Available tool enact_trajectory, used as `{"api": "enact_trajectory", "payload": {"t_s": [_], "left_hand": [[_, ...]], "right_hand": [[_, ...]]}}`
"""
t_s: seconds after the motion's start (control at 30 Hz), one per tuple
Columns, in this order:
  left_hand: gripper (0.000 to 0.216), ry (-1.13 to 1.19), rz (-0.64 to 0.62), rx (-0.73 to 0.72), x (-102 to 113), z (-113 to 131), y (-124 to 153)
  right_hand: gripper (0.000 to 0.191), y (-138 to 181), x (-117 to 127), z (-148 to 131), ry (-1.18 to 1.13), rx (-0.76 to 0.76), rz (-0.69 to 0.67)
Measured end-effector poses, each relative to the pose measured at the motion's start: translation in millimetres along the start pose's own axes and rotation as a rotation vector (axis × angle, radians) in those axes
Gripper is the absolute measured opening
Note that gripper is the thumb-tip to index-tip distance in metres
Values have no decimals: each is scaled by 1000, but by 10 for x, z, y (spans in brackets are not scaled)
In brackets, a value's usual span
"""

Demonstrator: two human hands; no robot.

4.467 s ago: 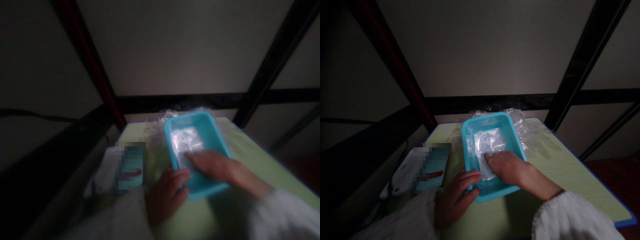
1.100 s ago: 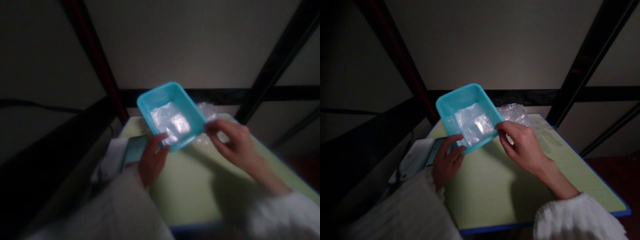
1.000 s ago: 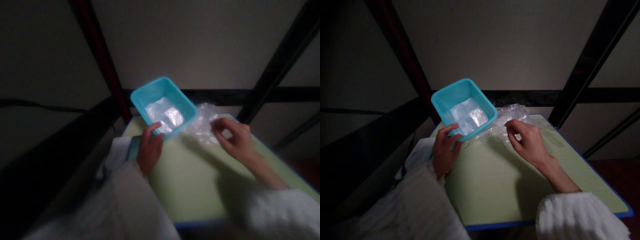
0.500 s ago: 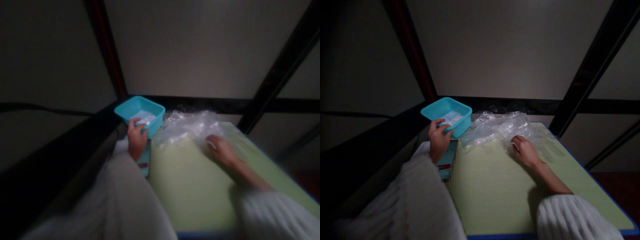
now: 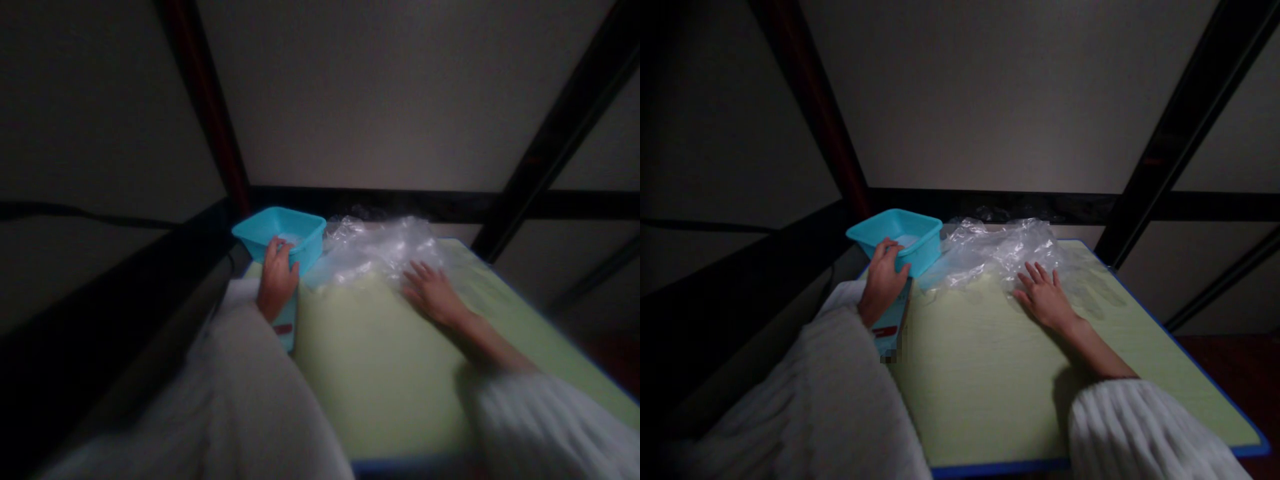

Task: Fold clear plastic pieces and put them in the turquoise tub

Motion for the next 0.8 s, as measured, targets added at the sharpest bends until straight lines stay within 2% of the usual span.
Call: {"api": "enact_trajectory", "payload": {"t_s": [0.1, 0.2, 0.33, 0.43, 0.53, 0.67, 0.8], "left_hand": [[31, -14, -24, -18, -19, -4, 9], [39, -27, -25, -42, 32, 100, 28], [37, -24, -17, -198, 132, 518, 207], [32, 28, -137, -381, 156, 910, 488], [30, 102, -274, -475, 146, 1160, 753], [39, 169, -409, -422, 90, 1197, 880], [46, 224, -529, -353, 43, 1136, 859]], "right_hand": [[51, -4, 12, -27, -22, 13, -7], [52, -3, 59, -73, -44, 10, 12], [48, 0, 120, -116, -86, 26, 43], [46, 20, 166, -171, -109, 58, 44], [43, 85, 252, -320, -189, 158, 9], [39, 233, 452, -649, -476, 358, -136], [39, 378, 650, -876, -984, 687, -480]]}}
Point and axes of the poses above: each hand's wrist, its own y-axis away from the middle knuckle, its own x-axis out of the back of the hand, z = x × y, the point moved 2 cm from there along -y, towards the middle knuckle, and after that the axes turned 5 degrees about -z, right-handed, at the moved point
